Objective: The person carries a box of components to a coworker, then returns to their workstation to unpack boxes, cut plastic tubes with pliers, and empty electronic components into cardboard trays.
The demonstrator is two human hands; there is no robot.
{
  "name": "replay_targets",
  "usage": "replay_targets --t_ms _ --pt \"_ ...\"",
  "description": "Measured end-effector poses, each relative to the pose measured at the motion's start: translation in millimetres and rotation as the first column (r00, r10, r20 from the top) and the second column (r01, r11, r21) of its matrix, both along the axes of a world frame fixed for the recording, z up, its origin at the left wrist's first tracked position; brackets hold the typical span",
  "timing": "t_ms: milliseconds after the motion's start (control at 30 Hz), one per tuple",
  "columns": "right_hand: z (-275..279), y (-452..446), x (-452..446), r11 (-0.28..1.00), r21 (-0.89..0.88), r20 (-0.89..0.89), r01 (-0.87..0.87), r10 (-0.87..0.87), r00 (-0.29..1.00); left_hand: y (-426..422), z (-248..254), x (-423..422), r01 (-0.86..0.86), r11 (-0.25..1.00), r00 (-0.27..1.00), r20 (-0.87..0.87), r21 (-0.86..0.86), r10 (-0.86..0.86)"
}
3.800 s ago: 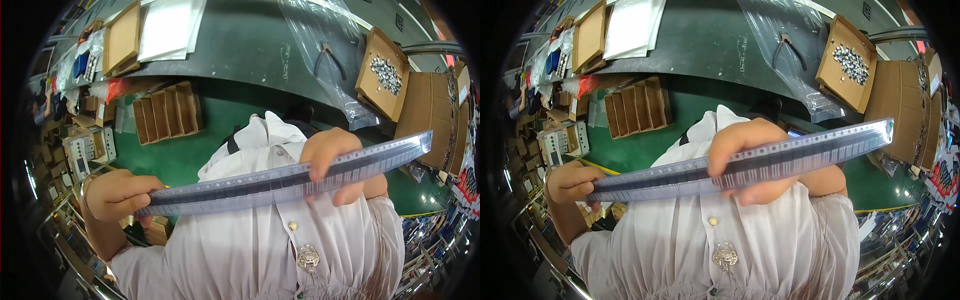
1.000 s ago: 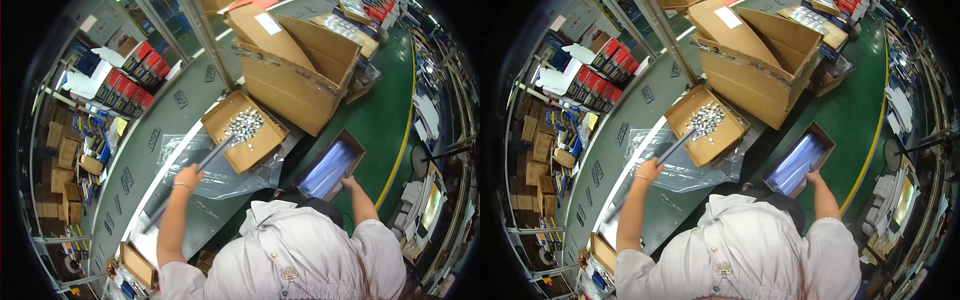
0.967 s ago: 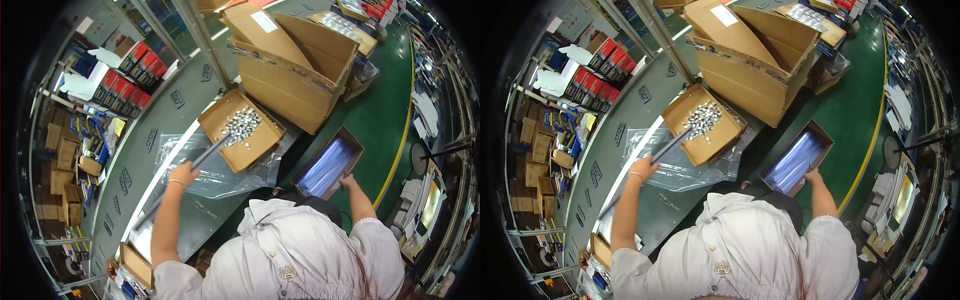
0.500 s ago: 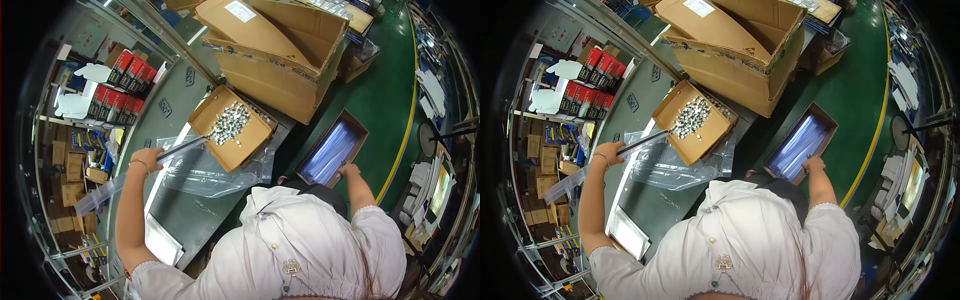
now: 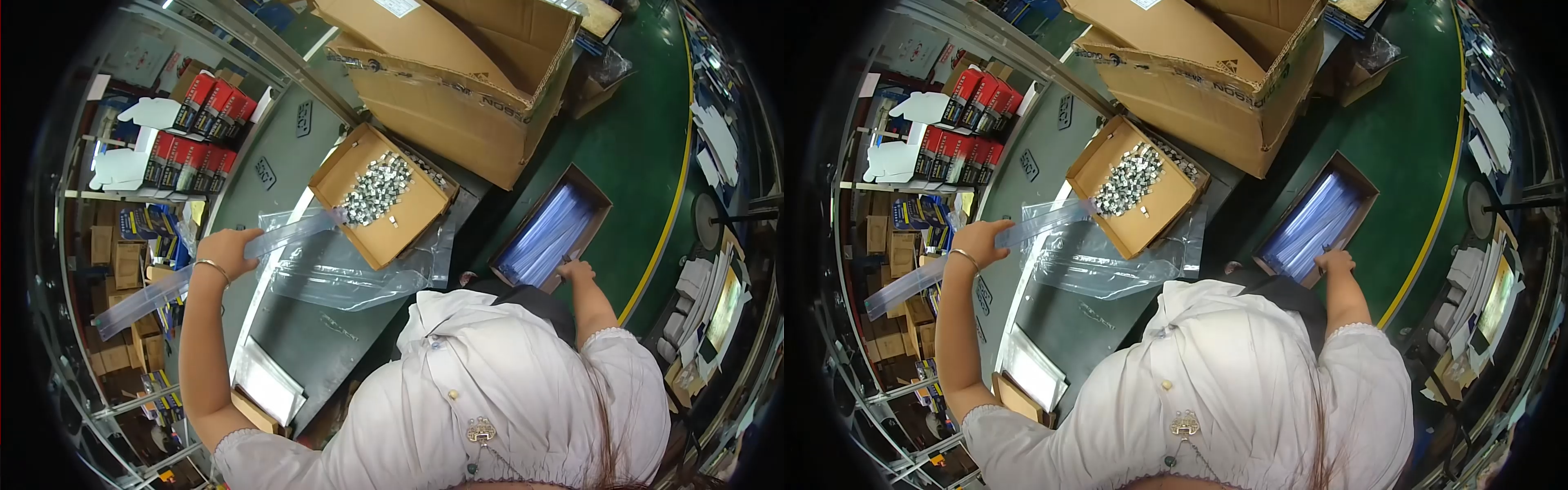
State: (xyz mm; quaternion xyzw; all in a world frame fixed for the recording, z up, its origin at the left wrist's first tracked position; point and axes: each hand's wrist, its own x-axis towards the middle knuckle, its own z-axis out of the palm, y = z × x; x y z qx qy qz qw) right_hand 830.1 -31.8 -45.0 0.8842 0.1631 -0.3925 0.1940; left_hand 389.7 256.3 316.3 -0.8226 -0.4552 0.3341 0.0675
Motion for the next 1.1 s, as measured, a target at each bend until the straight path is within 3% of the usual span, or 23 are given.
replay_targets --t_ms 67,167,200,267,333,433,533,667,867,933,1000,1033,1067,1100 --pt "9.0 -0.2 -0.6 0.992 0.040 -0.027 0.116 -0.115 0.993 4.5 2.8 6.3 0.051 0.999 0.999 -0.018 0.000 -0.051" --pt "-7.3 -7.0 6.4 0.995 0.055 0.030 0.082 -0.084 0.996 -4.4 4.7 25.4 0.055 0.998 0.998 -0.040 0.013 -0.054" --pt "0.8 -3.0 6.7 0.988 0.137 0.048 0.072 -0.080 0.996 -15.5 4.2 31.7 0.066 0.998 0.997 -0.040 0.009 -0.066" --pt "11.9 -1.4 7.6 0.979 0.184 0.092 0.085 -0.103 0.990 -33.0 -7.4 51.6 0.090 0.994 0.970 0.233 -0.068 -0.072" --pt "-9.8 14.5 8.5 0.982 0.161 0.134 -0.101 0.080 0.988 -53.6 -20.6 58.1 0.135 0.981 0.895 0.442 -0.138 -0.061" --pt "-9.8 1.3 17.9 0.980 0.177 0.129 0.087 -0.111 0.985 -62.6 -61.8 110.6 0.325 0.864 0.785 0.619 -0.385 -0.020" --pt "-12.6 -10.2 24.6 0.948 0.235 0.102 0.216 -0.245 0.964 -73.8 -102.9 166.6 0.515 0.702 0.690 0.723 -0.492 0.001" --pt "-22.4 -40.2 21.5 0.851 0.376 0.003 0.367 -0.397 0.918 -96.1 -203.0 242.6 0.583 0.551 0.649 0.750 -0.598 0.127" --pt "-54.0 -117.9 -9.2 0.771 0.450 -0.112 0.451 -0.453 0.885 -112.2 -335.9 352.3 0.336 0.579 0.852 0.501 -0.743 0.149" --pt "-52.5 -144.1 -35.7 0.739 0.455 -0.170 0.497 -0.476 0.863 -118.5 -404.6 370.7 0.403 0.587 0.805 0.577 -0.703 0.138" --pt "-46.2 -173.4 -46.6 0.675 0.501 -0.206 0.543 -0.516 0.832 -125.8 -395.9 404.0 0.393 0.550 0.794 0.573 -0.737 0.200" --pt "-36.6 -184.7 -44.3 0.635 0.532 -0.213 0.560 -0.539 0.815 -133.9 -409.2 417.8 0.401 0.616 0.761 0.621 -0.678 0.188" --pt "-67.8 -221.0 -47.3 0.533 0.597 -0.274 0.600 -0.568 0.777 -139.9 -421.8 430.3 0.403 0.679 0.726 0.666 -0.614 0.171" --pt "-102.5 -253.6 -51.6 0.422 0.649 -0.338 0.633 -0.586 0.737 -149.7 -416.0 433.5 0.410 0.719 0.779 0.625 -0.561 0.043"
